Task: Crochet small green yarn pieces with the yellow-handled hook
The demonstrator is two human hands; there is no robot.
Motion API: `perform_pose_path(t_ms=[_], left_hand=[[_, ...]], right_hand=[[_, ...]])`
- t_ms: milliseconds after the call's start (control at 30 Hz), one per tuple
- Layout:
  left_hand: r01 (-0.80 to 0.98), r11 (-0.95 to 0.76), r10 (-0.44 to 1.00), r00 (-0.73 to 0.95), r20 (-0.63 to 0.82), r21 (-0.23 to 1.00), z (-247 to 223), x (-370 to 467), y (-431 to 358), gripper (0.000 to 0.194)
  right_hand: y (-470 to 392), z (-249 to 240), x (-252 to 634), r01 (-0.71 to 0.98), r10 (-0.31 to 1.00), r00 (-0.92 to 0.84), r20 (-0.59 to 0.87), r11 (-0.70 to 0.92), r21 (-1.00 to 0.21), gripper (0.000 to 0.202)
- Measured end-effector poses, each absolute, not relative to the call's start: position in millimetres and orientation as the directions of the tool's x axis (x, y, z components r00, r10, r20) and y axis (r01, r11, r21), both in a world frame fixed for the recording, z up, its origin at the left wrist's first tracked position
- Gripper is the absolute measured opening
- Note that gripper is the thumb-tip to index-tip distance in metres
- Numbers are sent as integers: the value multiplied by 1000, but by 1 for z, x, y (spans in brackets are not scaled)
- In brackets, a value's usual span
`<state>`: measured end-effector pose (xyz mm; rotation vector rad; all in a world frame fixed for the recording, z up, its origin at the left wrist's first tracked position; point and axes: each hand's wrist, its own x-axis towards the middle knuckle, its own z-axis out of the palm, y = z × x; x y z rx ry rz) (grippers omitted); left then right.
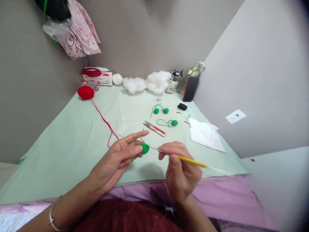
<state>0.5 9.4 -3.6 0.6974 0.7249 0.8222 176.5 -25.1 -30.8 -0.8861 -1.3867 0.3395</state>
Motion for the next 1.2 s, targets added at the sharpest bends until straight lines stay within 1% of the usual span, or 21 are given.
perform_pose_path(t_ms=[33, 67, 100, 167, 233, 267, 300, 367, 400, 433, 467, 533, 567, 633, 700, 800, 900, 967, 1067, 1133, 1200], left_hand=[[-393, 465, 844, 466, -264, 793, -2, 0, 9, 46], [-391, 429, 859, 456, -234, 814, -2, 0, 9, 44], [-385, 394, 870, 448, -205, 835, -1, 1, 8, 41], [-366, 331, 890, 428, -158, 870, -2, 3, 6, 38], [-356, 285, 910, 393, -134, 890, -5, 5, 4, 39], [-361, 270, 919, 374, -126, 893, -6, 7, 3, 40], [-373, 267, 924, 361, -127, 889, -7, 8, 3, 42], [-410, 324, 913, 371, -168, 853, -8, 10, 4, 45], [-428, 379, 894, 399, -206, 820, -8, 10, 4, 44], [-439, 440, 868, 431, -246, 783, -7, 10, 6, 43], [-445, 496, 840, 462, -283, 746, -6, 9, 7, 42], [-451, 546, 814, 486, -319, 706, -5, 7, 9, 37], [-454, 539, 819, 478, -317, 709, -4, 6, 10, 36], [-448, 479, 854, 437, -283, 755, -4, 6, 9, 36], [-417, 404, 881, 415, -225, 814, -6, 7, 7, 35], [-346, 304, 904, 400, -153, 888, -10, 9, 3, 34], [-273, 238, 926, 354, -133, 932, -12, 8, 2, 35], [-242, 226, 932, 337, -136, 944, -12, 6, 2, 34], [-206, 202, 939, 317, -130, 957, -11, 3, 3, 33], [-166, 159, 951, 289, -106, 973, -11, 3, 3, 32], [-111, 106, 964, 256, -75, 988, -11, 3, 2, 31]], right_hand=[[-23, -28, 176, 165, 731, 237, 640, 619, -768, 22], [-21, -25, 176, 80, 767, 242, 594, 594, -800, 21], [-19, -22, 175, 30, 794, 222, 565, 574, -818, 21], [-18, -20, 173, 34, 817, 172, 551, 554, -832, 20], [-20, -22, 170, 143, 795, 154, 587, 570, -809, 19], [-21, -25, 169, 232, 769, 141, 624, 587, -776, 20], [-23, -28, 168, 343, 729, 121, 674, 606, -717, 23], [-27, -34, 168, 551, 627, 27, 778, 641, -535, 35], [-27, -36, 169, 609, 572, -17, 820, 656, -445, 39], [-28, -37, 170, 624, 535, -52, 843, 677, -391, 41], [-27, -36, 171, 596, 531, -9, 847, 684, -422, 38], [-25, -31, 175, 442, 640, 105, 762, 656, -612, 29], [-24, -28, 176, 340, 696, 165, 699, 625, -702, 25], [-22, -24, 176, 141, 773, 219, 595, 578, -804, 21], [-20, -23, 175, 26, 821, 189, 539, 544, -838, 19], [-19, -26, 172, -5, 861, 136, 491, 496, -868, 17], [-16, -29, 174, -88, 888, 162, 431, 448, -890, 17], [-14, -29, 176, -148, 903, 176, 393, 419, -896, 21], [-15, -26, 178, -129, 907, 176, 383, 407, -904, 26], [-19, -24, 178, -23, 887, 170, 429, 439, -898, 25], [-24, -24, 177, 143, 840, 145, 523, 506, -851, 23]])
